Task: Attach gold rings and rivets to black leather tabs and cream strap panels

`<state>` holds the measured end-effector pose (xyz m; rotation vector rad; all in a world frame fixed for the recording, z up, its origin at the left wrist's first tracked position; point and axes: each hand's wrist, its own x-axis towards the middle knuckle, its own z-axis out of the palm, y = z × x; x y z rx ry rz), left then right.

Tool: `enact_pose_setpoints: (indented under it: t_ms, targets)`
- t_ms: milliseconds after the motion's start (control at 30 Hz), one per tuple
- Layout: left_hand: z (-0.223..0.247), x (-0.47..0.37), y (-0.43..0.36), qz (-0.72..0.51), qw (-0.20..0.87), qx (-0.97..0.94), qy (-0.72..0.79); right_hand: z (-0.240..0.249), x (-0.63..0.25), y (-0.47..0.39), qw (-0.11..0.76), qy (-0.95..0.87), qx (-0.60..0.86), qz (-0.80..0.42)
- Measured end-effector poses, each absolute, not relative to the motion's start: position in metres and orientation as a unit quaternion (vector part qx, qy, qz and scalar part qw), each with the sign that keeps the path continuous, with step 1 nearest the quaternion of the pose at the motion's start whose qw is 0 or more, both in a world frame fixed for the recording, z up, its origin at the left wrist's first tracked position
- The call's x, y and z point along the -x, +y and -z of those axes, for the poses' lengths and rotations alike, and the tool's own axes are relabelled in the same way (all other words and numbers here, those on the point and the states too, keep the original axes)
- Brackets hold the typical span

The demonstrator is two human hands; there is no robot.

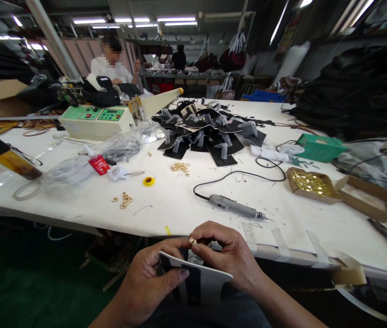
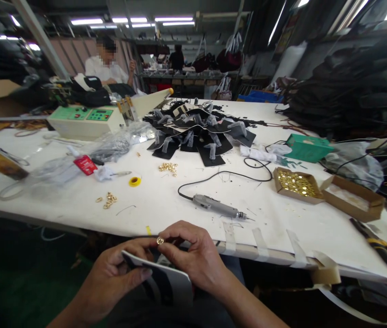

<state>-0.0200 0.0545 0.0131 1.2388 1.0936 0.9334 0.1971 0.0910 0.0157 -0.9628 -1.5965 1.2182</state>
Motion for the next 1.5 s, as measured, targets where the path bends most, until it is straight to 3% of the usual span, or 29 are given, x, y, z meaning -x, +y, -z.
enact_pose_setpoints:
  t_ms: [200,367,567,800,1067,1300,1500]
  targets:
    - [-0.015,0.020,0.048,-0.400,0.619,-0.509,0.444,-0.023,-0.201,0.083,0.449,-0.626,0.367,-0.521]
    - [-0.018,0.019,0.046,-0.399,0.616,-0.540,0.412,-0.036,-0.208,0.082,0.375,-0.607,0.416,-0.564]
    - [-0.017,0.017,0.046,-0.397,0.550,-0.611,0.408,-0.038,-0.213,0.080,0.343,-0.606,0.415,-0.585]
    - [-0.025,0.017,0.052,-0.436,0.387,-0.744,0.326,-0.048,-0.223,0.077,0.336,-0.642,0.375,-0.578]
    - [-0.034,0.016,0.052,-0.427,0.302,-0.812,0.258,-0.062,-0.231,0.073,0.283,-0.723,0.336,-0.533]
    - [-0.037,0.014,0.050,-0.420,0.266,-0.824,0.272,-0.058,-0.236,0.069,0.299,-0.808,0.330,-0.387]
    - [-0.041,0.014,0.048,-0.408,0.246,-0.835,0.274,-0.055,-0.240,0.067,0.285,-0.825,0.332,-0.358]
